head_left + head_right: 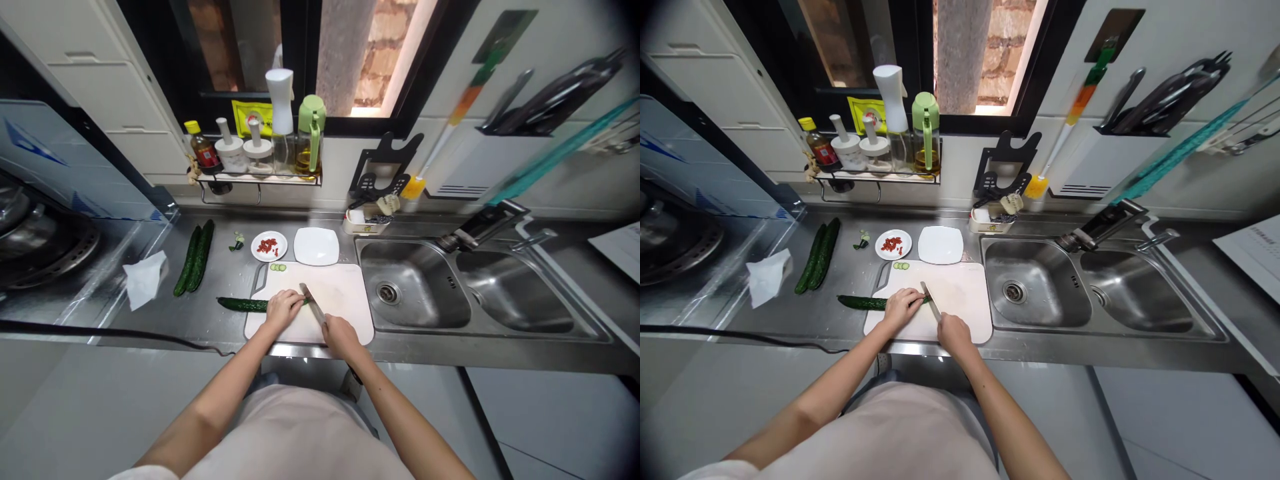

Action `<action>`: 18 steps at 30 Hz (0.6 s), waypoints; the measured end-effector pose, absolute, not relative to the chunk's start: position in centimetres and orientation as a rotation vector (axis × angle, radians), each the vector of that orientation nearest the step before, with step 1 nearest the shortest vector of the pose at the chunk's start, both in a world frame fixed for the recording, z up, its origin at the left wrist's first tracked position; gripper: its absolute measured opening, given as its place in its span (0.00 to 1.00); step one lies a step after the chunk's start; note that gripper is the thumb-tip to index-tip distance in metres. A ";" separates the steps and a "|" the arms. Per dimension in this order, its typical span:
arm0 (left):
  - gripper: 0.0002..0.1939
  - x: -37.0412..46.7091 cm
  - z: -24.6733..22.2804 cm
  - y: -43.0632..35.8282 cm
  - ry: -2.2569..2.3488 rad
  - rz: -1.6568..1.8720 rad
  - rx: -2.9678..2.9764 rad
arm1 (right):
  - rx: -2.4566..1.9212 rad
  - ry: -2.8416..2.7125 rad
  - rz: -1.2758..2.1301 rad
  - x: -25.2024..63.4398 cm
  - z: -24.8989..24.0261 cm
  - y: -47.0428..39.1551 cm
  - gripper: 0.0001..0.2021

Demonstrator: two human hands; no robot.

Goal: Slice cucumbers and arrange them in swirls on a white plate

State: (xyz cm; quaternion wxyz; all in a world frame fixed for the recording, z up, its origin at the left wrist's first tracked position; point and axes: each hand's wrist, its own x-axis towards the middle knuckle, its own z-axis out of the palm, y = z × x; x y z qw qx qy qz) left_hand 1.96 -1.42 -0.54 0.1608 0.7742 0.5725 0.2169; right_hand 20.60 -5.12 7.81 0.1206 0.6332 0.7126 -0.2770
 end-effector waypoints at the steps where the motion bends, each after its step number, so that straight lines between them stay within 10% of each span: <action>1: 0.12 2.0 -0.6 -1.4 1.635 0.620 2.210 | 1.852 2.085 -0.811 20.5 7.8 -5.0 0.13; 18: 0.12 1.9 -0.6 -1.4 1.642 0.605 2.206 | 1.861 2.082 -0.781 20.4 7.1 -5.5 0.14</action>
